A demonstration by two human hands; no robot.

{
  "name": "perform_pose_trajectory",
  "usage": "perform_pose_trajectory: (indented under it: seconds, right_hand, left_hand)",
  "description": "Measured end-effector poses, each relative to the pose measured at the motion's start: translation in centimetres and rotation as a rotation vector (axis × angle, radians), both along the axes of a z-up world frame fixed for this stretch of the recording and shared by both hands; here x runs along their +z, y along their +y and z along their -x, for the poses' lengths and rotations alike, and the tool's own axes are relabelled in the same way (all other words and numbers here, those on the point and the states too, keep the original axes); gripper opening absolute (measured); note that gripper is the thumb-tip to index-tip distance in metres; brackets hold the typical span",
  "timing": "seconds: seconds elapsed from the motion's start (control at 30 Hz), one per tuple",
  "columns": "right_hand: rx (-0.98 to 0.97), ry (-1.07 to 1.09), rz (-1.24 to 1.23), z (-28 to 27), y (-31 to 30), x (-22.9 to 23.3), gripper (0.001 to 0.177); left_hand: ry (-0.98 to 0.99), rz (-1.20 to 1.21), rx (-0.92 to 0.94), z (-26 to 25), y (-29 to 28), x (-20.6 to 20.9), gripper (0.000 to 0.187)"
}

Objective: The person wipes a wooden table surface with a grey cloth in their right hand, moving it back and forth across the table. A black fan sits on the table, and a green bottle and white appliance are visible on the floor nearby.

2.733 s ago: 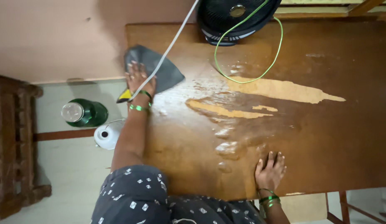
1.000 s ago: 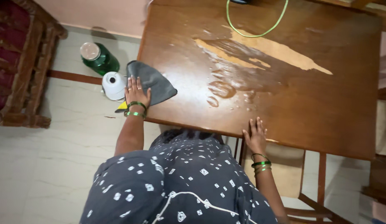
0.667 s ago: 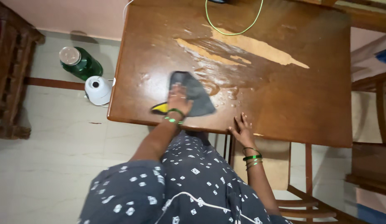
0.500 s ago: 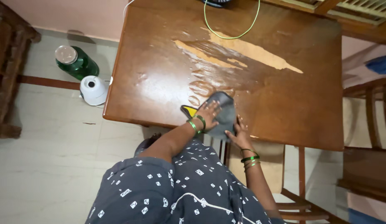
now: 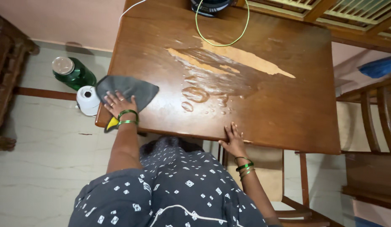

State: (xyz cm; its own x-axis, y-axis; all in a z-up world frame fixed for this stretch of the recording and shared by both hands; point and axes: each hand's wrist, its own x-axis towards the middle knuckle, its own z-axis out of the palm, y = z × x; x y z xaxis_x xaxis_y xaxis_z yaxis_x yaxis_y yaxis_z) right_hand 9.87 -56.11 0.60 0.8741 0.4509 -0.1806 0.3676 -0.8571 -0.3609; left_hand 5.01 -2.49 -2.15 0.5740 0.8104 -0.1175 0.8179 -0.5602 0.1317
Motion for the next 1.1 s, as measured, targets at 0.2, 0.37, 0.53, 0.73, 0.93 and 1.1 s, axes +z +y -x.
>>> perform_pose_trajectory:
  seconds: [0.2, 0.37, 0.53, 0.73, 0.93, 1.1]
  right_hand:
    - [0.100, 0.135, 0.020, -1.6, -0.5, 0.9, 0.103]
    - [0.043, 0.263, 0.093, -1.7, -0.2, 1.7, 0.106]
    - [-0.063, 0.283, 0.017, -2.2, -0.6, 1.3, 0.086]
    - [-0.333, -0.063, -0.076, -2.6, 0.5, 0.8, 0.062]
    - [-0.226, -0.022, 0.004, -3.6, 5.8, 2.0, 0.078]
    - [-0.245, 0.124, 0.231, -3.7, 9.2, 3.2, 0.092]
  left_hand:
    - [0.134, 0.139, 0.048, -6.9, -9.0, 2.9, 0.087]
    - [0.021, 0.150, -0.789, -11.4, -24.0, 4.1, 0.089]
    - [0.013, 0.222, -1.294, -10.7, -31.8, 1.4, 0.082]
    - [-0.143, 0.183, -1.062, -14.4, -19.0, -0.7, 0.087]
    - [-0.120, -0.014, -0.336, -13.0, -1.4, -1.1, 0.091]
    - [-0.148, -0.028, -0.031, -13.8, 0.5, -0.9, 0.095]
